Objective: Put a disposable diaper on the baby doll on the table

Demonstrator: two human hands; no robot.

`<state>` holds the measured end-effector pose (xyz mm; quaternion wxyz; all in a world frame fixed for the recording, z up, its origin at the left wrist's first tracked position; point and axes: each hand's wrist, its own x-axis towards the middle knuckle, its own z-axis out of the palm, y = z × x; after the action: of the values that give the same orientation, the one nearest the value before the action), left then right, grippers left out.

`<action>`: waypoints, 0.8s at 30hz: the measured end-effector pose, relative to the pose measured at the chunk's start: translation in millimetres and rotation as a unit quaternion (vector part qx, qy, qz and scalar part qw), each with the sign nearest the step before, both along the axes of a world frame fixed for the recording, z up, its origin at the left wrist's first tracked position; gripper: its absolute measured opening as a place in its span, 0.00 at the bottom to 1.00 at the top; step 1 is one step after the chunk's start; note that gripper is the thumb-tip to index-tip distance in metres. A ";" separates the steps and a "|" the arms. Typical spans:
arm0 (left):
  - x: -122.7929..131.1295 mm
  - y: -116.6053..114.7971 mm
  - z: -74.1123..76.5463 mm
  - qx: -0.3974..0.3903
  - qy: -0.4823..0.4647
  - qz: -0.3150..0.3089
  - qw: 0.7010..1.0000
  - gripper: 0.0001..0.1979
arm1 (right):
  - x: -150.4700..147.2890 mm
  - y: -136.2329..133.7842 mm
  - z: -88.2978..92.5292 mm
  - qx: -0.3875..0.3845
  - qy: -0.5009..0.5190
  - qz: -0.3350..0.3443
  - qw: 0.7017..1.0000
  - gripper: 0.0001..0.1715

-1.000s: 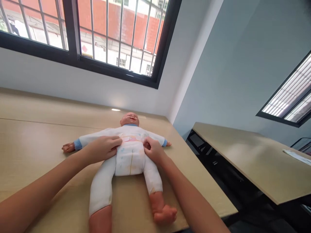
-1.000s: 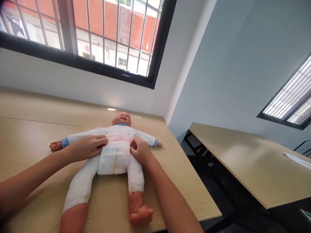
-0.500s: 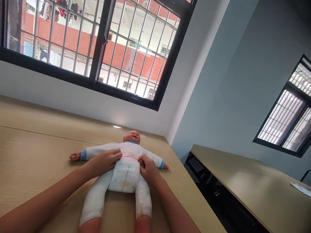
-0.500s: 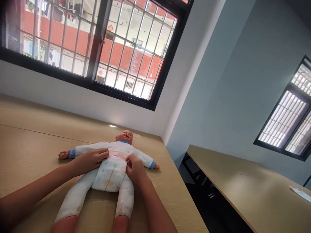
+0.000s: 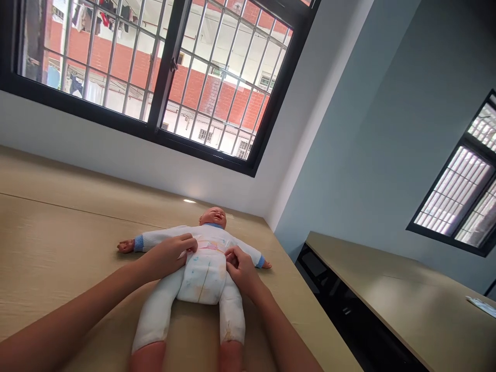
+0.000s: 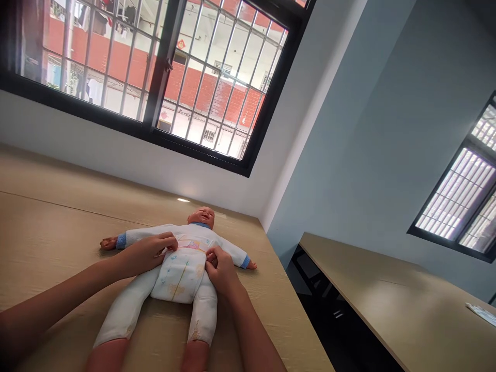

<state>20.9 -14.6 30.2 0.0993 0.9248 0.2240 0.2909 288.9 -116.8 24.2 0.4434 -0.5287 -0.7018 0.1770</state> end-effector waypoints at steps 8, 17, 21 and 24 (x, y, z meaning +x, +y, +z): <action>16.2 1.3 -8.4 -0.031 -0.041 0.049 0.997 0.11 | -10.3 12.5 -13.1 0.027 0.047 -0.068 0.996 0.07; 10.6 -0.8 -9.9 -0.029 -0.057 0.053 0.997 0.12 | -4.5 -0.4 11.6 -0.006 0.074 -0.034 0.997 0.08; 10.9 -0.9 -9.8 -0.025 -0.051 0.050 0.997 0.12 | -35.8 -58.5 79.8 0.166 0.157 -0.005 0.974 0.13; 10.4 -3.0 -8.3 -0.032 -0.043 0.055 0.997 0.12 | -55.5 -119.0 128.1 0.280 0.159 0.060 0.945 0.24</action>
<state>31.4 -17.6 21.9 0.1217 0.8942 0.2794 0.3278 233.4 -235.8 152.3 0.6680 -0.3046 -0.6741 0.0812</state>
